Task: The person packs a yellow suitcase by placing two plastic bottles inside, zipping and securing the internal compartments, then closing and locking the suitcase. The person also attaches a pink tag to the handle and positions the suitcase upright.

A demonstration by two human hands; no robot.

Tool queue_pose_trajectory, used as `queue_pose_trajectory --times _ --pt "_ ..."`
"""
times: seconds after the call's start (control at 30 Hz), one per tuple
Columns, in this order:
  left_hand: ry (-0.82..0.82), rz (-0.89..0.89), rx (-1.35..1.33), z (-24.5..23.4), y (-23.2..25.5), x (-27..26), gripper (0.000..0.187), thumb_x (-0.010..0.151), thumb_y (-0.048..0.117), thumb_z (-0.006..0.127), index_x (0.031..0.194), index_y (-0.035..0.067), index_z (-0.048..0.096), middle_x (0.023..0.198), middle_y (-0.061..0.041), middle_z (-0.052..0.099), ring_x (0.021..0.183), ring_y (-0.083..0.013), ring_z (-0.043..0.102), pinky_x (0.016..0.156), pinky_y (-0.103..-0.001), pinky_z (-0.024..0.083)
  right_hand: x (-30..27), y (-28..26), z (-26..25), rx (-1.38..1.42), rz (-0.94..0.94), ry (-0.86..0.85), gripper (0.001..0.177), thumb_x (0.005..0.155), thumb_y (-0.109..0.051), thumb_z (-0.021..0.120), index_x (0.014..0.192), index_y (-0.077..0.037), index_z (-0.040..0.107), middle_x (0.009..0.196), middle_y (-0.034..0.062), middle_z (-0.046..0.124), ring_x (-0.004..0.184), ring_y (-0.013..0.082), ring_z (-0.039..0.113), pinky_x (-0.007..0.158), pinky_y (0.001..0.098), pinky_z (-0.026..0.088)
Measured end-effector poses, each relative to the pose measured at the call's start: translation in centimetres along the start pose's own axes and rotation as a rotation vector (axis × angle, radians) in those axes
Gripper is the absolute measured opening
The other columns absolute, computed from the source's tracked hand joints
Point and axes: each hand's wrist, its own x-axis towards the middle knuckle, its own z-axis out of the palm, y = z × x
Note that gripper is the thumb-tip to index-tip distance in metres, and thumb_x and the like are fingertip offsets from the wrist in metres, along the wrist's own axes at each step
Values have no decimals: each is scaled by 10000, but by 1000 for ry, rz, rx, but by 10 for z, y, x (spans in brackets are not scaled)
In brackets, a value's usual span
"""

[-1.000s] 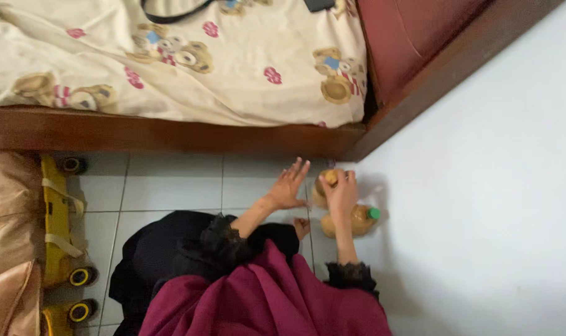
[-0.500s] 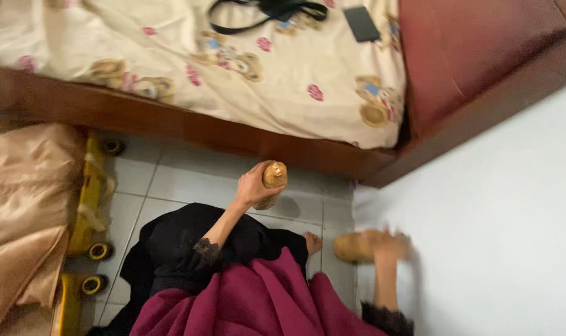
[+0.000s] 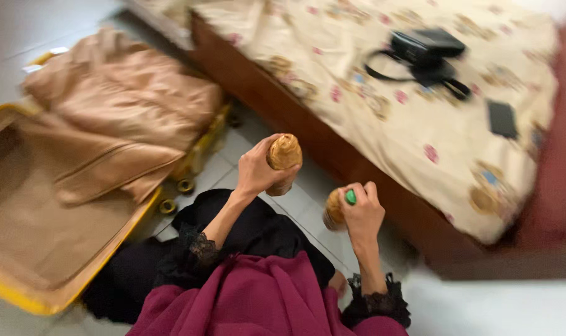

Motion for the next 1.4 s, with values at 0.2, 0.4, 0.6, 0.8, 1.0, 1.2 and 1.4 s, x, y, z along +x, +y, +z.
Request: queue_pose_trajectory --times 0.2,0.4,0.6,0.8,1.0,1.2,1.4 --pt "283 -65 227 -95 -2 -3 718 632 487 817 1173 74 589 1055 -129 681 945 -260 680 830 -360 532 63 -99 68 281 -289 -64 163 819 -234 721 819 -109 617 821 87 504 660 291 576 566 396 472" --pt "449 -326 506 -181 -20 -28 737 618 508 816 1184 85 609 962 -133 694 876 -273 680 786 -382 531 98 -213 135 549 -604 -115 225 814 -254 747 844 -89 598 861 93 526 703 290 597 587 391 499" --pt "657 -401 725 -254 -42 -66 781 624 535 827 1208 83 571 983 -127 687 866 -249 685 749 -363 540 83 -323 181 786 -842 -261 220 760 -242 770 822 -94 620 826 110 567 724 319 596 608 426 468" --pt "845 -449 855 -296 -86 -110 682 654 456 827 1186 109 580 1072 -85 679 897 -250 679 743 -358 547 36 -415 261 913 -973 -518 258 743 -243 779 838 -70 613 857 144 567 751 353 573 654 446 453" --pt "946 -617 796 -301 -157 -157 672 657 429 820 1205 136 565 1133 -76 647 1002 -278 634 802 -385 518 -19 -445 358 896 -1045 -651 265 688 -216 777 817 -60 605 867 165 551 808 367 579 700 457 475" --pt "952 -798 714 -293 -218 -195 702 632 439 820 1216 149 561 1162 -75 631 1059 -265 607 866 -386 494 -45 -443 402 903 -909 -806 320 697 -246 787 896 -66 615 920 172 546 794 361 588 678 450 486" --pt "964 -833 671 -289 -260 -211 881 668 446 816 1353 73 406 1346 -140 499 1227 -295 500 974 -392 439 -63 -432 423 987 -745 -920 477 699 -361 800 1051 -100 610 1045 139 558 917 295 600 756 387 512"
